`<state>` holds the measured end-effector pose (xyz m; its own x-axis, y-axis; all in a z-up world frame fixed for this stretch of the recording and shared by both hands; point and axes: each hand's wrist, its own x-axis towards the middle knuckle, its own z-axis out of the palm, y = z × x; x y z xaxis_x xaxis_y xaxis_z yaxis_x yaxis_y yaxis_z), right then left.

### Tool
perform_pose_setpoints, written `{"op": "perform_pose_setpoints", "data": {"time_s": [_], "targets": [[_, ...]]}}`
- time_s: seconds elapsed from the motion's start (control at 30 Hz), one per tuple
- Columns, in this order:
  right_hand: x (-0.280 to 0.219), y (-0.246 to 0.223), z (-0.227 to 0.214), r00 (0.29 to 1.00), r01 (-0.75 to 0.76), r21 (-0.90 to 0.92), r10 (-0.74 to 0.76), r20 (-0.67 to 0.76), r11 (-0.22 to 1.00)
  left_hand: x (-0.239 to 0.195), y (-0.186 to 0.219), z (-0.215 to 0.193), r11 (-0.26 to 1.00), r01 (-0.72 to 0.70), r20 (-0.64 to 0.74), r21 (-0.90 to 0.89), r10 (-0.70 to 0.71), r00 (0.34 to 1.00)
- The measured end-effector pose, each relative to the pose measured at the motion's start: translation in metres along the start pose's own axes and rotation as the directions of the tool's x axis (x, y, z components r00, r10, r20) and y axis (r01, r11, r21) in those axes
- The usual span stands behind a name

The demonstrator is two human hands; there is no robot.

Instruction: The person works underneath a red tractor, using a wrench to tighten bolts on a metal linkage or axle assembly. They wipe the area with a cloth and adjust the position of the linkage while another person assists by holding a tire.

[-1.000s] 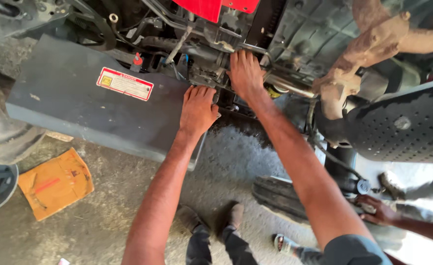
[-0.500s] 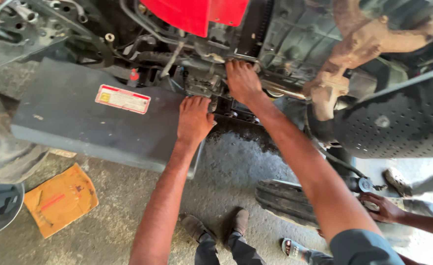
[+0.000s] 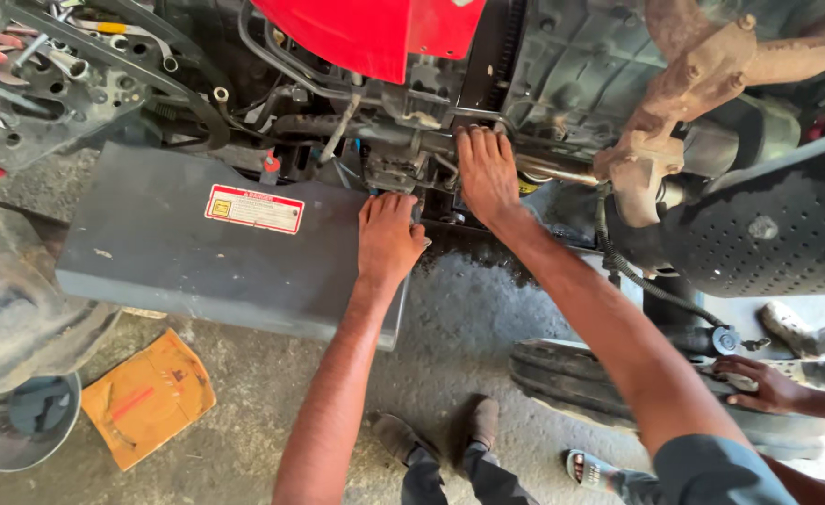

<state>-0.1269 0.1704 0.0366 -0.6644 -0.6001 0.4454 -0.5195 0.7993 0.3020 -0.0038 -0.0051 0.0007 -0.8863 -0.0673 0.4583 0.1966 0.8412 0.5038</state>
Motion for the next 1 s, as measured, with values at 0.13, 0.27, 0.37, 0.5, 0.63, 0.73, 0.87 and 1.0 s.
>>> {"op": "perform_pose_setpoints", "data": {"time_s": [0.13, 0.27, 0.37, 0.5, 0.63, 0.73, 0.87, 1.0], "targets": [[0.025, -0.016, 0.001, 0.993, 0.113, 0.233, -0.105, -0.047, 0.966, -0.001, 0.004, 0.004, 0.999, 0.031, -0.007, 0.014, -0.031, 0.999], [0.051, -0.043, 0.032, 0.996, 0.092, 0.250, -0.084, -0.042, 0.964, -0.001, 0.002, 0.007, 0.999, 0.036, -0.029, 0.030, -0.035, 0.999], [0.046, -0.031, 0.040, 0.997, 0.040, 0.224, -0.054, 0.055, 0.974, -0.002, 0.001, 0.009, 0.999, 0.023, -0.017, 0.028, -0.022, 1.000], [0.018, 0.006, 0.010, 0.990, 0.111, 0.203, -0.090, -0.111, 0.973, -0.003, 0.002, 0.005, 1.000, 0.021, -0.020, 0.013, -0.021, 1.000], [0.010, 0.010, -0.005, 0.995, 0.095, 0.192, -0.089, -0.038, 0.977, -0.001, 0.003, 0.004, 1.000, 0.017, -0.040, 0.018, -0.016, 0.999], [0.009, 0.010, -0.007, 0.995, 0.093, 0.247, -0.080, -0.062, 0.965, -0.001, 0.003, 0.002, 1.000, -0.002, -0.028, 0.016, 0.002, 1.000], [0.000, 0.007, -0.001, 0.993, 0.103, 0.197, -0.091, -0.071, 0.975, -0.003, 0.003, -0.001, 1.000, 0.018, -0.007, 0.002, -0.018, 1.000], [-0.007, 0.009, 0.005, 0.991, 0.091, 0.136, -0.077, -0.108, 0.987, -0.001, 0.001, -0.001, 1.000, 0.018, -0.020, -0.026, -0.018, 1.000]]}}
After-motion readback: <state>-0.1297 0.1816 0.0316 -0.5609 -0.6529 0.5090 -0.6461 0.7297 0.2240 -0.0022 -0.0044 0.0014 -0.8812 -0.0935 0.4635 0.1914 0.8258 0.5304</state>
